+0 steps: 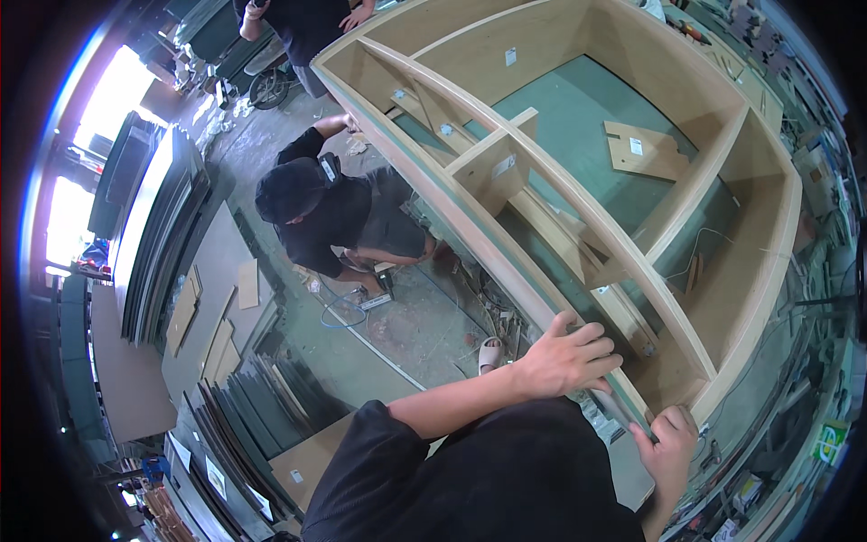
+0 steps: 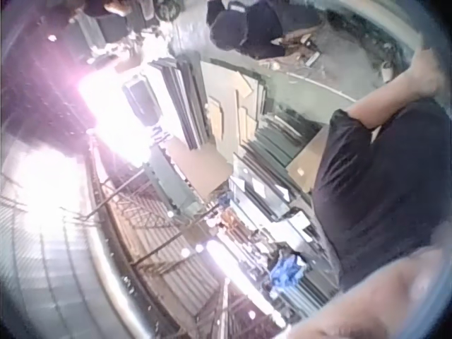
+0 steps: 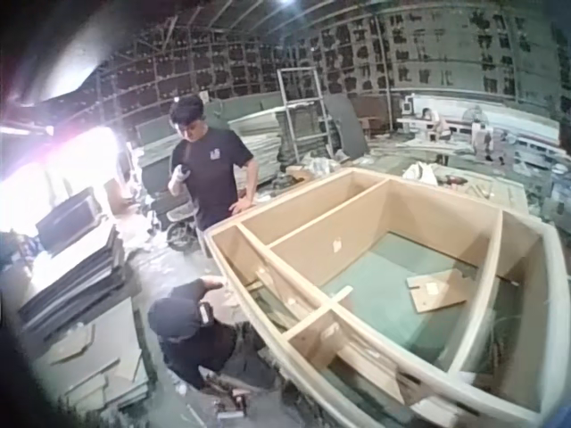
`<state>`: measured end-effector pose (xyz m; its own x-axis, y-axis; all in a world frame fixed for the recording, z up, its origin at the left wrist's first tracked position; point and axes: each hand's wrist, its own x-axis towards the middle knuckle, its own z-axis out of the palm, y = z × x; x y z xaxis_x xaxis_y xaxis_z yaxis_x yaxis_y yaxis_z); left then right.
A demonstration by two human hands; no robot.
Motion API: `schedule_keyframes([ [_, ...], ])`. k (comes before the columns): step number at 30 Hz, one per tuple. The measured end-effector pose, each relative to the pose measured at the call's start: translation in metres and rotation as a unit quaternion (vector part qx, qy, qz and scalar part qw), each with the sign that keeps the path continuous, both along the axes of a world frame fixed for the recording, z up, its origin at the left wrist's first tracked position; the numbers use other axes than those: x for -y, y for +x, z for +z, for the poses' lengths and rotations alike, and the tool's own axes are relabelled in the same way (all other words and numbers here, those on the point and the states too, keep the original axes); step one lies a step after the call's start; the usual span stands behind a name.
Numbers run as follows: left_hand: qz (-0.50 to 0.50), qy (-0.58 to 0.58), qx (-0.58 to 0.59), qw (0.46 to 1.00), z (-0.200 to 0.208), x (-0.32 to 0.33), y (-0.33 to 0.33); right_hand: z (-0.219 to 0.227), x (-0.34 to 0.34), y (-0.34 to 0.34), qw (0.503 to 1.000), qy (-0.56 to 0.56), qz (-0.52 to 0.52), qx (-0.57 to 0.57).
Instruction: Assembling a large wooden cabinet or shelving unit by holding panels and using a pneumatic tool in a workshop.
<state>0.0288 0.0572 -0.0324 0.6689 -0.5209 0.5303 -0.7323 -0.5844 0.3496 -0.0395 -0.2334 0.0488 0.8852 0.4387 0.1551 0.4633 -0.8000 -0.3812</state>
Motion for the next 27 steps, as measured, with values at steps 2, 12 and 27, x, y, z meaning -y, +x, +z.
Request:
schedule_keyframes([
  [2,0.002,-0.002,0.001,1.0,0.0003,-0.0003,0.0003,-0.0006,0.0027,-0.0021,1.0,-0.009,-0.005,-0.012],
  [12,-0.003,-0.014,-0.006,1.0,0.0005,0.0013,-0.0004,-0.0025,0.0058,-0.003,1.0,-0.018,-0.005,-0.014],
  [27,-0.005,-0.024,0.001,1.0,0.0029,0.0003,0.0009,-0.0041,0.0073,-0.004,1.0,-0.018,-0.005,-0.012],
])
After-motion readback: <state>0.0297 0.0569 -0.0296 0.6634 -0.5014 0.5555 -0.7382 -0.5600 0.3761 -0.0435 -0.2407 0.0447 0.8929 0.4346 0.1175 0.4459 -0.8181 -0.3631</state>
